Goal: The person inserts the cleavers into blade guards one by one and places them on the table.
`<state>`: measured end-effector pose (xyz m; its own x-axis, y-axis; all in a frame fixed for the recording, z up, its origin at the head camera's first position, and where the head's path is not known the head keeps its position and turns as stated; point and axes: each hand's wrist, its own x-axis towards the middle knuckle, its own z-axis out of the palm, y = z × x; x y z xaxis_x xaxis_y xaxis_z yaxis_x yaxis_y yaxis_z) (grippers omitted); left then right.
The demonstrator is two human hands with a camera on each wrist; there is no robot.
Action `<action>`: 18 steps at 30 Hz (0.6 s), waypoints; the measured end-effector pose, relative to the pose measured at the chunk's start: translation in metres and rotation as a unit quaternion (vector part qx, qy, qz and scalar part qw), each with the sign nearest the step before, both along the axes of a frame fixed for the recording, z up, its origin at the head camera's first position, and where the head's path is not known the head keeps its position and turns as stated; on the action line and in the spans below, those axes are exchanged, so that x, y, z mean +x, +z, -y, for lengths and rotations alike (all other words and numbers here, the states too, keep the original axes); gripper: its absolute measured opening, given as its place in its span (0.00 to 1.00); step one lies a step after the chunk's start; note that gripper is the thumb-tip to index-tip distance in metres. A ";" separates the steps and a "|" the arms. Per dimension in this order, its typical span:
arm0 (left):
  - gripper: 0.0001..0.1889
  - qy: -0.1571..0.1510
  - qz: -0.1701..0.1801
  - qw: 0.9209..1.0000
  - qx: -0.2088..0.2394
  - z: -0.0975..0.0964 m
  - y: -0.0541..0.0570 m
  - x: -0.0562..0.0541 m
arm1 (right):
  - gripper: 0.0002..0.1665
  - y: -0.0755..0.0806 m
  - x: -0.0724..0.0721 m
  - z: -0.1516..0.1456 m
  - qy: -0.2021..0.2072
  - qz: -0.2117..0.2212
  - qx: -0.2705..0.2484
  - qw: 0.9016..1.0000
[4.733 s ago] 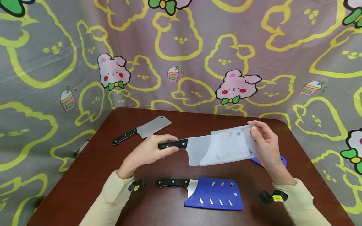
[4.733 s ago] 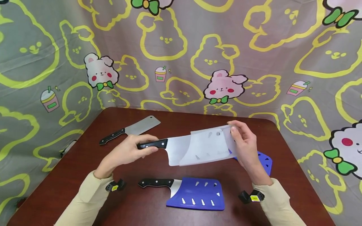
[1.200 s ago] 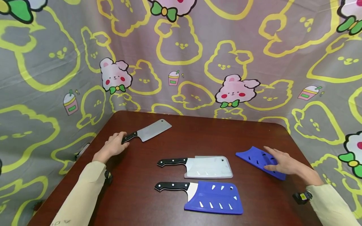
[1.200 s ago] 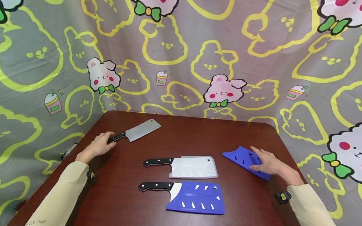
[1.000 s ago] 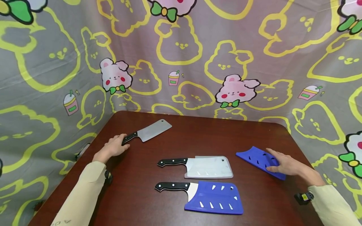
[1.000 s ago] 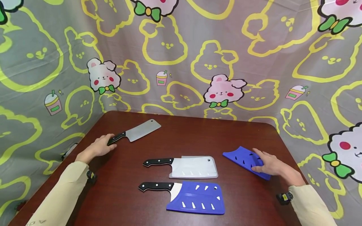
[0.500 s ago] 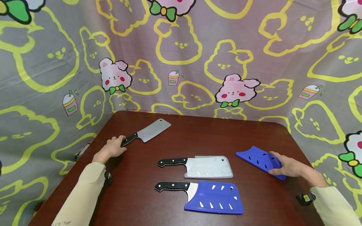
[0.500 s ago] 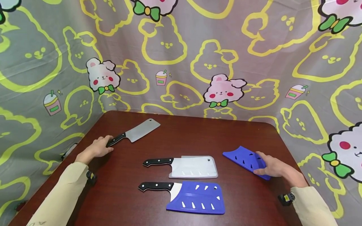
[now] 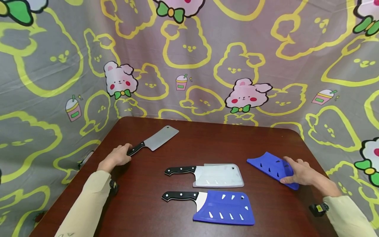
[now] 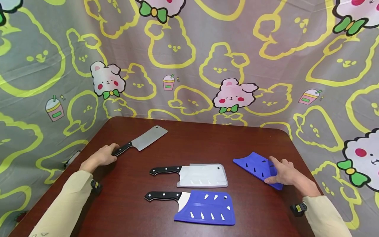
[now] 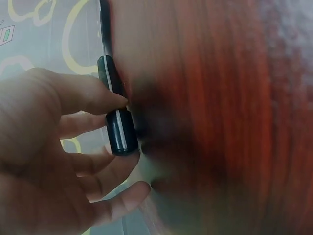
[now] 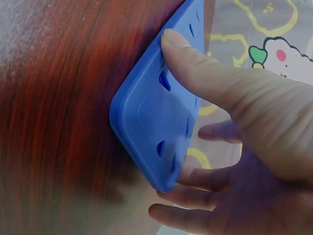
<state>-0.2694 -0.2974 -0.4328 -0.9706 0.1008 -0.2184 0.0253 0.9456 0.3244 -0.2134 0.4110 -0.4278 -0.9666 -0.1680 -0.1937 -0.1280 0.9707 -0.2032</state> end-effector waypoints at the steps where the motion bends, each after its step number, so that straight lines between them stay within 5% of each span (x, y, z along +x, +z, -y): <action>1: 0.30 0.002 0.001 1.000 0.004 0.000 -0.001 0.000 | 0.68 0.000 0.000 0.001 -0.006 -0.001 0.002 1.000; 9: 0.18 -0.004 -0.036 0.999 0.036 0.002 0.000 -0.002 | 0.63 0.005 0.001 0.001 -0.030 -0.051 -0.003 0.998; 18: 0.20 0.032 -0.021 0.992 0.118 -0.010 0.013 0.004 | 0.40 0.007 -0.001 0.001 0.029 -0.120 -0.079 0.989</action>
